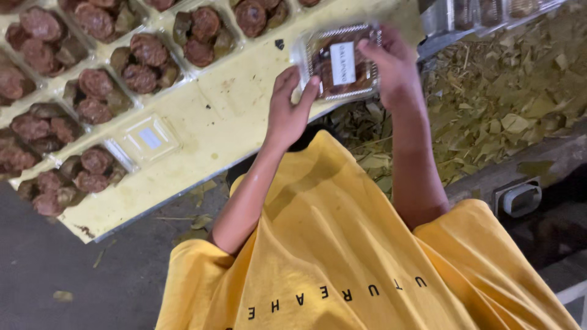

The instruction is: The person packs round, dark food items into clear plastic containers labeled 'GALAPONG' on a yellow table. They repeatedly pick up the food items, place them into the containers, and then move the filled containers to a metal surface to the right.

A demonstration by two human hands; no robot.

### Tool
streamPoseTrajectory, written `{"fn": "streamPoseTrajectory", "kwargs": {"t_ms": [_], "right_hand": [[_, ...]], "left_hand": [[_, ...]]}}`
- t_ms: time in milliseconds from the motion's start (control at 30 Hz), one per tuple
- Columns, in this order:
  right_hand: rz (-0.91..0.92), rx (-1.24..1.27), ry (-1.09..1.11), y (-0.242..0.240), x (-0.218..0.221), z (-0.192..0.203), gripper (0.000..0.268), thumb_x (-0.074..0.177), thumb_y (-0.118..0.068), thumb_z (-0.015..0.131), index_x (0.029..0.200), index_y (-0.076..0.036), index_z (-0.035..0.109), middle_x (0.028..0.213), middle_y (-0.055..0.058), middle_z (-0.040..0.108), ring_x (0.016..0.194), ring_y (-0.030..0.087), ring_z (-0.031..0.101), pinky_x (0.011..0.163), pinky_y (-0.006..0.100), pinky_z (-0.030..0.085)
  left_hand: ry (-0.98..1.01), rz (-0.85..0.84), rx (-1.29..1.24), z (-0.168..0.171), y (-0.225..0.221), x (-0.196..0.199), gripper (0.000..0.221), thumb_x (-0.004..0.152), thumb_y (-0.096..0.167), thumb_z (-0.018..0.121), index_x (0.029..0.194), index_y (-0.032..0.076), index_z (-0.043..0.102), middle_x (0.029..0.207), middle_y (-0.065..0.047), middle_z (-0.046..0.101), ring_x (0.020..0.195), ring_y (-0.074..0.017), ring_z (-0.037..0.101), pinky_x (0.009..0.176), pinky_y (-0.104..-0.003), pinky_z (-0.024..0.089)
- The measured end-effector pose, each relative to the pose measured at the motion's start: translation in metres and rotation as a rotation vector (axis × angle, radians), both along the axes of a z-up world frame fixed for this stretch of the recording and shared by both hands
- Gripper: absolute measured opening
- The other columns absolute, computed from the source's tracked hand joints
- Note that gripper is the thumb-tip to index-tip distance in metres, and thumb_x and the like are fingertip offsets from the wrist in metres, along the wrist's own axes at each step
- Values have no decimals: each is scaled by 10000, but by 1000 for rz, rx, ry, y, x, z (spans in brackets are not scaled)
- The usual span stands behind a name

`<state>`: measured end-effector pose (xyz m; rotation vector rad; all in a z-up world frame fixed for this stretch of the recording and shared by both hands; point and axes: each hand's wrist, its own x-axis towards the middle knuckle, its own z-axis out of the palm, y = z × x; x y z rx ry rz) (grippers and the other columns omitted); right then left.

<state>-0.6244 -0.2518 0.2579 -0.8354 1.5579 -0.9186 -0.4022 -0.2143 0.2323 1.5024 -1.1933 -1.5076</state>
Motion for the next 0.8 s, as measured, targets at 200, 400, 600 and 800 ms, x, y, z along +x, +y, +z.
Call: {"fn": "streamPoseTrajectory", "kwargs": {"t_ms": [200,400,600,800], "right_hand": [[65,15,-146,2,-5,-19,567,936,-279,767,1397,-40,541,1227,115,678,1172,249,622,1112,406,461],[47,287,60,0,0,-10,861,844,-546,649,1590,-215,375,1571,149,450,1401,350,392,1099,458,296],[-44,78,-133,15,-26,-3,907,865,-650,568,1606,-164,375,1595,177,444,1463,387,418,1127,512,383],[-499,72,-214,31,-145,37,820,915,-647,499,1527,-104,440,1431,182,603,1319,373,614,1014,520,555]], "left_hand": [[-43,-61,-41,-16,12,11,513,1029,366,649,1380,-8,653,1532,-201,510,1440,-305,502,1193,-397,394],[328,-219,77,-33,9,9,719,1087,342,580,1645,32,249,1691,-186,338,1571,-297,305,1278,-391,234],[2,-225,-133,12,2,-24,699,1049,345,633,1607,26,357,1665,-226,388,1584,-369,300,1297,-455,207],[48,-523,-138,33,-89,-162,805,979,487,673,1625,94,395,1558,-245,460,1499,-375,407,1244,-471,347]]}}
